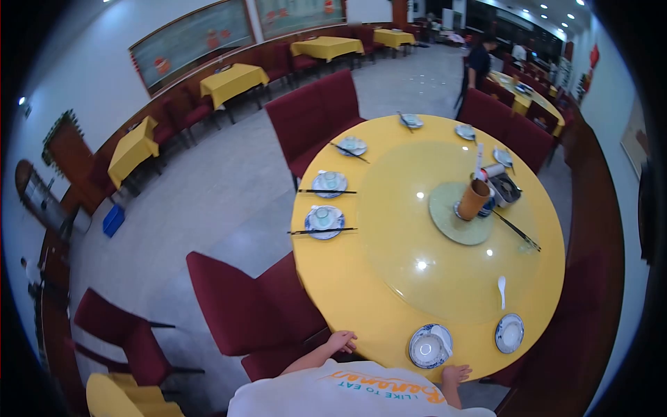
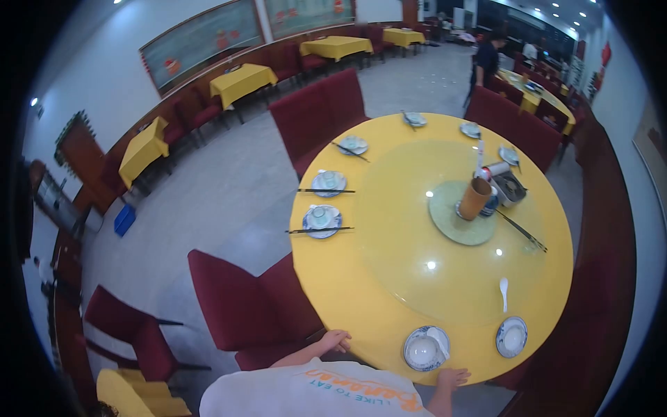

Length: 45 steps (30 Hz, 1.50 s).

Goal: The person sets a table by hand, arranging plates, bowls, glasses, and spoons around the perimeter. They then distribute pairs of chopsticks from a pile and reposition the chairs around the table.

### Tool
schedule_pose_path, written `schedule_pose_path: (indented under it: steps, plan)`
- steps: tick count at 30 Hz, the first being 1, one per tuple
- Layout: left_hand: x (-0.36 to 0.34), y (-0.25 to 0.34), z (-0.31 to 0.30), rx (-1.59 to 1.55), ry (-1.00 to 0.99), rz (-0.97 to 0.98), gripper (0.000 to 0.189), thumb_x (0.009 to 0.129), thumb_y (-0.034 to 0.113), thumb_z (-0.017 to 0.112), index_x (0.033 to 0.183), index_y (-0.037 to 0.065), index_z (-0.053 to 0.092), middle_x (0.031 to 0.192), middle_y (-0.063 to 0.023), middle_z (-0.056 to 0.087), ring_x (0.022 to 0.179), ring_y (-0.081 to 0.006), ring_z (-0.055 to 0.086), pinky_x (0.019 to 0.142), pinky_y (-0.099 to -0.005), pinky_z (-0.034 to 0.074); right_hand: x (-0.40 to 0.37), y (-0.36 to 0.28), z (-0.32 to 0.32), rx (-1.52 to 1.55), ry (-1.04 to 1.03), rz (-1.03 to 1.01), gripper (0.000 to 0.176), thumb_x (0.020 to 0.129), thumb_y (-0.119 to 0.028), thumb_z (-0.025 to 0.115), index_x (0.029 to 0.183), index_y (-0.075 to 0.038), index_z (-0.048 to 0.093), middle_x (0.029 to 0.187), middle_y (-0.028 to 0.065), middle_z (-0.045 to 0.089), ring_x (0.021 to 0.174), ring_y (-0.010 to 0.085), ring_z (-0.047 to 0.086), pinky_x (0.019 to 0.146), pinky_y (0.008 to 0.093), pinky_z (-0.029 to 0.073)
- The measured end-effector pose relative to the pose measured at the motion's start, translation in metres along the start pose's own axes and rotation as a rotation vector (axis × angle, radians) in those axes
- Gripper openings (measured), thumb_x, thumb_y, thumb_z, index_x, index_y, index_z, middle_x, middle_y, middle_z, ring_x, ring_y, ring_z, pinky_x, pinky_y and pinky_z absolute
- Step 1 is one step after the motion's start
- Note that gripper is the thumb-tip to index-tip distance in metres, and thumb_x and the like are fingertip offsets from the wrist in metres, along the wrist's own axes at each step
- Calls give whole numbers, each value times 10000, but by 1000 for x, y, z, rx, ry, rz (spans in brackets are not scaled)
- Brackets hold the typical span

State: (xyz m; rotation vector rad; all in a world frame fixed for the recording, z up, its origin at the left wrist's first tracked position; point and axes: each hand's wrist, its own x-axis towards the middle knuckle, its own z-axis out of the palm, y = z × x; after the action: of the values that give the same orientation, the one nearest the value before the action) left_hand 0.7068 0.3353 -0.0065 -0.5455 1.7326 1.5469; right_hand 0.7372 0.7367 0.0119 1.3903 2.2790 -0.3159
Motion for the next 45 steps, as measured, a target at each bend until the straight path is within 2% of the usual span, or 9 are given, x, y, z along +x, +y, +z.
schedule_pose_path:
  steps: [7, 13, 14, 18, 19, 25, 32, 41, 45]
  plan:
    - [10, 9, 18, 102, 247, -50, 326, 836, 320, 363, 900, 77, 570, 710, -96, 633, 527, -154, 600, 494, -276, 464, 8, 4, 7, 63, 211, 36, 594, 814, -331, 450, 1298, -57, 238, 1355, 161, 190, 1202, 332, 265, 919, 466, 320]
    - [12, 22, 63, 447, 1047, -89, 304, 787, 315, 425, 794, 78, 615, 744, -121, 627, 603, -277, 609, 596, -364, 495, 43, 11, -28, 343, 243, -29, 560, 773, -331, 520, 1241, -71, 356, 1302, 177, 275, 1153, 319, 330, 895, 473, 334]
    - [3, 22, 72, 335, 1113, -105, 293, 777, 314, 441, 785, 78, 615, 760, -129, 621, 644, -299, 603, 607, -384, 490, 60, 16, -36, 390, 278, -60, 553, 767, -313, 532, 1232, -62, 368, 1292, 183, 287, 1151, 320, 332, 893, 475, 334]
    - [14, 2, 133, 24, 1396, -51, 271, 754, 302, 475, 779, 69, 612, 797, -152, 604, 739, -325, 589, 628, -416, 477, 122, 55, -58, 368, 480, -655, 538, 733, -178, 570, 1209, -21, 375, 1247, 226, 316, 1143, 357, 321, 902, 465, 308]
    - [7, 5, 156, 52, 1362, -122, 248, 741, 288, 499, 752, 62, 601, 805, -157, 586, 730, -328, 579, 633, -414, 469, 119, 50, -79, 402, 480, -724, 543, 722, -140, 577, 1207, -9, 371, 1240, 238, 318, 1140, 371, 317, 905, 459, 297]
    - [0, 10, 258, 317, 1256, 93, 180, 725, 251, 538, 688, 75, 552, 764, -108, 556, 769, -283, 527, 679, -389, 443, 164, 0, -136, 313, 491, -1014, 560, 749, -197, 558, 1235, -23, 340, 1280, 255, 241, 1169, 386, 269, 907, 510, 248]
    - [5, 9, 245, 491, 1069, 6, 262, 728, 308, 514, 801, 59, 548, 821, -140, 565, 825, -304, 532, 709, -391, 452, 178, -53, -130, 33, 388, -1206, 554, 793, -245, 519, 1273, -59, 314, 1289, 249, 234, 1234, 353, 190, 955, 579, 151]
    - [-10, 41, 242, 489, 856, -178, 582, 717, 505, 546, 1017, 7, 523, 992, -190, 550, 952, -350, 516, 802, -416, 437, 189, -71, -129, 131, 459, -1254, 406, 796, -205, 516, 1158, -47, 422, 1217, 210, 330, 1111, 350, 345, 854, 470, 350]
    - [-15, 46, 243, 438, 838, -210, 590, 697, 500, 577, 1023, 12, 529, 1015, -190, 549, 975, -351, 511, 809, -418, 437, 179, -70, -146, 115, 526, -1169, 368, 780, -163, 541, 1120, -53, 458, 1137, 198, 391, 1025, 349, 402, 802, 445, 393]
